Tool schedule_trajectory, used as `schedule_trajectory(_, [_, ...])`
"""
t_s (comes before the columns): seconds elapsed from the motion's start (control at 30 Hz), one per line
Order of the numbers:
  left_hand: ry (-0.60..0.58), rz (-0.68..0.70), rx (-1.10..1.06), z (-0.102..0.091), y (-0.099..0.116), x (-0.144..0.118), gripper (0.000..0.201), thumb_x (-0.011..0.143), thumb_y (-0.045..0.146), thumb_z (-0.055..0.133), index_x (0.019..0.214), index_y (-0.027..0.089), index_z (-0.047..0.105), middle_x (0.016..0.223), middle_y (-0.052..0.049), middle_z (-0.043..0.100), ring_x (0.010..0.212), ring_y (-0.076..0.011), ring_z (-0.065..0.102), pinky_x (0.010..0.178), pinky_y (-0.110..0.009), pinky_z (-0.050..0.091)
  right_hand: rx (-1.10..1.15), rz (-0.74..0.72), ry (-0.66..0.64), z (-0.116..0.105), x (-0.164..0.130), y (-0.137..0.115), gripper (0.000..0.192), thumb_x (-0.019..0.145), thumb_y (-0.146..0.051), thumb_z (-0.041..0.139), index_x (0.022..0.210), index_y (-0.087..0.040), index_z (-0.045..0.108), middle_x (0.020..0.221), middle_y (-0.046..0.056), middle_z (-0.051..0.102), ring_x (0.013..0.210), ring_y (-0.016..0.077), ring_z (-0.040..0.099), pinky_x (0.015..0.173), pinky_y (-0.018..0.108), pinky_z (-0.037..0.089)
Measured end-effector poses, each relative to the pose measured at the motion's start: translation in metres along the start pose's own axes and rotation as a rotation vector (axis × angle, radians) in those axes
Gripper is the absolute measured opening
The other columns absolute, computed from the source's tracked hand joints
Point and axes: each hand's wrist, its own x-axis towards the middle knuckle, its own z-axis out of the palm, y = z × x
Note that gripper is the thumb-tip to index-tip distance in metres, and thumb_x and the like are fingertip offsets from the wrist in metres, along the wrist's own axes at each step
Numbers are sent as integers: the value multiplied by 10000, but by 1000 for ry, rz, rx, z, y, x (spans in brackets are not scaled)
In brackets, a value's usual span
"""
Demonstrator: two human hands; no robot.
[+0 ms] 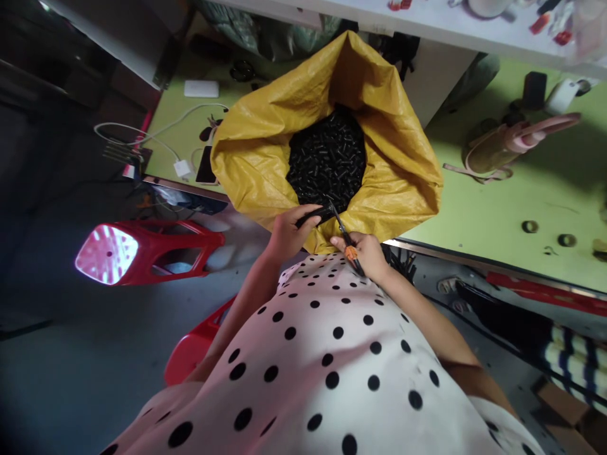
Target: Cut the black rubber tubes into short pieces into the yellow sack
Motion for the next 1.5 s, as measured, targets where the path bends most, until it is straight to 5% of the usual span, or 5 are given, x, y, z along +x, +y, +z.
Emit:
schedule_trajectory(0.27, [-358, 3, -95, 17, 10, -11, 283, 978, 291, 710, 1248, 263, 793, 1227, -55, 834, 1121, -235, 792, 1035, -377, 625, 260, 9, 174, -9, 14, -14, 624, 763, -807, 777, 647, -237, 552, 553, 16, 550, 534, 157, 473, 545, 324, 396])
schedule_trajectory(0.47, [-217, -99, -69, 16, 8, -6, 195, 984, 307, 691, 1124, 228, 801, 1055, -37, 846, 974, -215, 791, 912, -341, 631, 282, -19, 328, -21, 12, -2, 604, 837, -785, 732, 672, -242, 526, 591, 13, 538, 570, 164, 488, 584, 334, 401])
schedule_trajectory(0.7, [60, -47, -60, 5, 12, -2, 219, 978, 311, 680, 1109, 214, 825, 1106, -50, 853, 1015, -226, 791, 942, -353, 631, 107, 59, -49, -18, -11, 13, 689, 802, -881, 705, 731, -223, 512, 666, -12, 504, 655, 155, 455, 621, 312, 365])
schedule_trajectory(1.27, [-81, 26, 28, -1, 5, -3, 232, 977, 261, 662, 1136, 217, 826, 1156, -68, 852, 1055, -235, 796, 983, -359, 622, -139, 43, -84, -14, -2, 2, 751, 854, -964, 533, 669, -238, 471, 616, 11, 502, 621, 167, 450, 606, 323, 330])
schedule_trajectory(1.5, [7, -30, -35, -2, 0, -7, 240, 960, 278, 665, 1114, 187, 825, 1107, -73, 853, 1015, -240, 793, 948, -351, 605, -68, -22, 13, -1, 2, 9, 796, 779, -992, 595, 583, -246, 400, 563, -23, 361, 570, 127, 318, 560, 319, 256])
